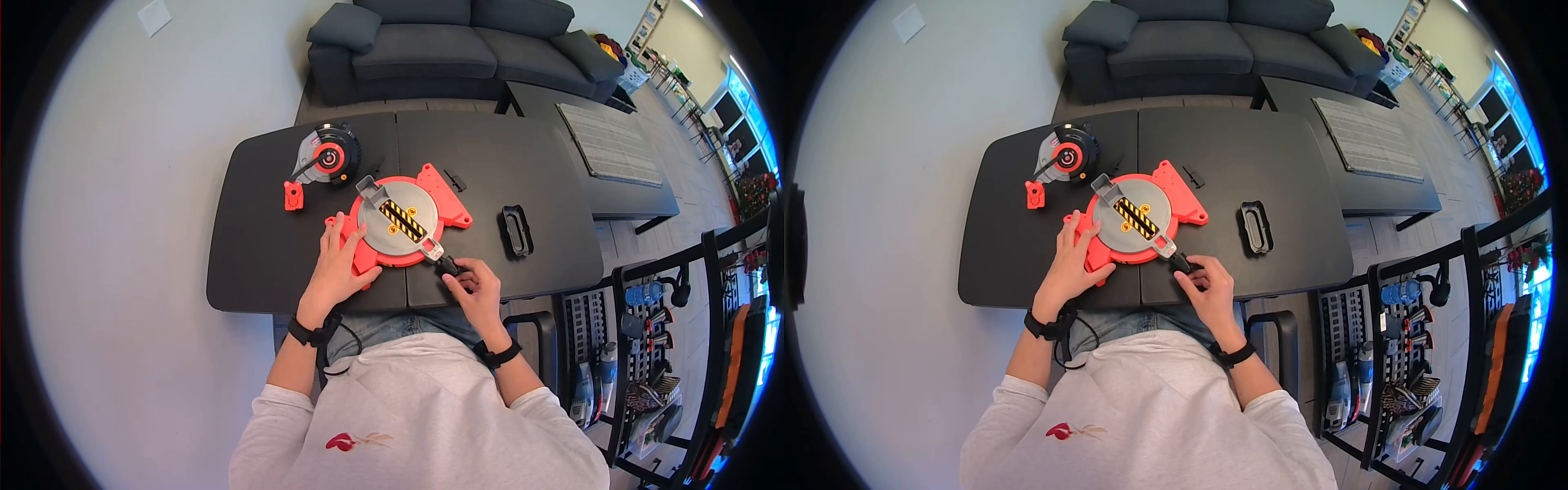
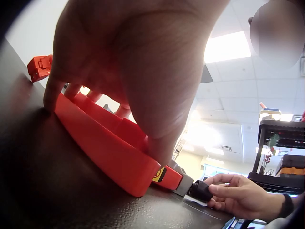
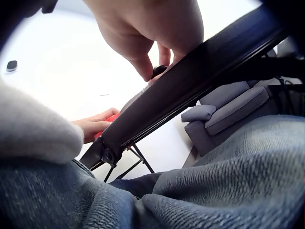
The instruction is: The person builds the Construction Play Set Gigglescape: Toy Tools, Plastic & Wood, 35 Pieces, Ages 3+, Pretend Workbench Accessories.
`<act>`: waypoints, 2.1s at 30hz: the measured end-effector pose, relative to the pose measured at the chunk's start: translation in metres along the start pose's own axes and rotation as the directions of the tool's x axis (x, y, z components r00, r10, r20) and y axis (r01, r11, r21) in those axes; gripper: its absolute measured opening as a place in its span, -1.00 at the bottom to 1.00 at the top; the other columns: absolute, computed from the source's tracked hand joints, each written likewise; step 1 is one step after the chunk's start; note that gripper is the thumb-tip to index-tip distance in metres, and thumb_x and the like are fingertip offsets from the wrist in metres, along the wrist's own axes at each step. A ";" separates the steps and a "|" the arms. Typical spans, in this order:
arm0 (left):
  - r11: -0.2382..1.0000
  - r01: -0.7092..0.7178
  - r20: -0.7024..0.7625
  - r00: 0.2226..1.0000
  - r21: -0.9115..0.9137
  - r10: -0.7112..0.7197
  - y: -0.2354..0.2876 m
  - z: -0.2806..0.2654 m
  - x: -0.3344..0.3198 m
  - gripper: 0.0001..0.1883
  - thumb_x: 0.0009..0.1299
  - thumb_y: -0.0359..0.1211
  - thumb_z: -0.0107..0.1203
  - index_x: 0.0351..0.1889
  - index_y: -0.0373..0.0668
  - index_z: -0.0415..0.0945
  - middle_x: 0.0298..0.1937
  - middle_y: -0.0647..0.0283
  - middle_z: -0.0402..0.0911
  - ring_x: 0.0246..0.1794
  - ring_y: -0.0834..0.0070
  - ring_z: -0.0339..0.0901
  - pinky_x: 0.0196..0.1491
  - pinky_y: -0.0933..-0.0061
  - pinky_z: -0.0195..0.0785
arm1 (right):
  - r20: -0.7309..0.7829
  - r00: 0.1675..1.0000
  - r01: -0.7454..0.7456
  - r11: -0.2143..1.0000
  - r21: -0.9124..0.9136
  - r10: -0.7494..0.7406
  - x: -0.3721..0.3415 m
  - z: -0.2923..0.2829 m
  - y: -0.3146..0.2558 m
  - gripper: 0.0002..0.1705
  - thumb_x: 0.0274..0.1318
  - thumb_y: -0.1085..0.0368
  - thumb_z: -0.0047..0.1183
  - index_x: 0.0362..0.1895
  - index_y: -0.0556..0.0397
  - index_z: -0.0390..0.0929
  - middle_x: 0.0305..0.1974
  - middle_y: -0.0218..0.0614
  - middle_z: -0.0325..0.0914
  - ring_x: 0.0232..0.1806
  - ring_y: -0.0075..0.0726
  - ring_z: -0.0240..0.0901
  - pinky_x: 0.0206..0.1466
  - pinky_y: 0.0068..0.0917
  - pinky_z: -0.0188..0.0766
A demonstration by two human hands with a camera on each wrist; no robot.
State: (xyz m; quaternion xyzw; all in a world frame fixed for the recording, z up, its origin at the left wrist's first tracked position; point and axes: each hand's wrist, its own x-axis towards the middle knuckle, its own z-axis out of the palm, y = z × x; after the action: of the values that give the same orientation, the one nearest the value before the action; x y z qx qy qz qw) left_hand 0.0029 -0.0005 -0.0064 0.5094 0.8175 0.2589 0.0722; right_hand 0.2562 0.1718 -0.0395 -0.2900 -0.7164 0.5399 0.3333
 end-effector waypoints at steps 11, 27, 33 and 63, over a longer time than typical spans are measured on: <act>1.000 -0.012 0.010 1.000 0.012 0.012 0.000 -0.001 -0.001 -0.05 0.27 -0.08 0.52 0.60 0.00 0.29 0.74 -0.18 -0.15 0.69 -0.27 -0.08 0.61 -0.18 0.10 | 0.008 1.000 0.022 1.000 0.011 -0.022 0.000 0.000 -0.008 -0.59 0.16 0.47 0.46 0.07 0.24 0.63 0.08 -0.21 0.57 -0.23 -0.46 0.70 -0.21 -0.57 0.67; 1.000 -0.006 0.011 1.000 0.011 0.006 -0.001 0.000 0.000 -0.05 0.26 -0.08 0.53 0.59 0.00 0.30 0.74 -0.19 -0.14 0.69 -0.29 -0.07 0.61 -0.19 0.11 | -0.003 0.999 0.050 0.999 0.007 -0.050 0.000 0.000 -0.011 -0.62 0.21 0.46 0.44 0.08 0.28 0.64 -0.02 -0.20 0.63 -0.22 -0.43 0.73 -0.22 -0.53 0.70; 1.000 -0.010 0.009 1.000 0.010 0.010 -0.001 -0.001 0.000 -0.06 0.26 -0.08 0.53 0.59 0.00 0.30 0.74 -0.19 -0.14 0.69 -0.29 -0.07 0.60 -0.19 0.11 | 0.000 0.999 -0.042 0.998 0.040 0.042 0.001 0.000 0.001 -0.57 0.18 0.49 0.44 0.12 0.26 0.64 0.04 -0.21 0.59 -0.21 -0.45 0.72 -0.20 -0.56 0.69; 1.000 -0.025 -0.001 1.000 0.015 0.025 -0.003 0.001 -0.001 -0.04 0.25 -0.09 0.53 0.60 0.01 0.29 0.74 -0.19 -0.13 0.68 -0.28 -0.06 0.61 -0.18 0.10 | 0.005 1.000 0.030 0.999 0.013 -0.030 0.000 0.001 -0.009 -0.61 0.17 0.52 0.44 0.08 0.27 0.65 0.08 -0.23 0.53 -0.21 -0.45 0.72 -0.21 -0.57 0.69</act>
State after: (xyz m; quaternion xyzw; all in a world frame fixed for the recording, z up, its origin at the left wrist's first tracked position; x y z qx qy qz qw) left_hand 0.0013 -0.0020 -0.0084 0.5200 0.8130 0.2540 0.0648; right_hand 0.2553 0.1690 -0.0314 -0.2757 -0.7180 0.5403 0.3414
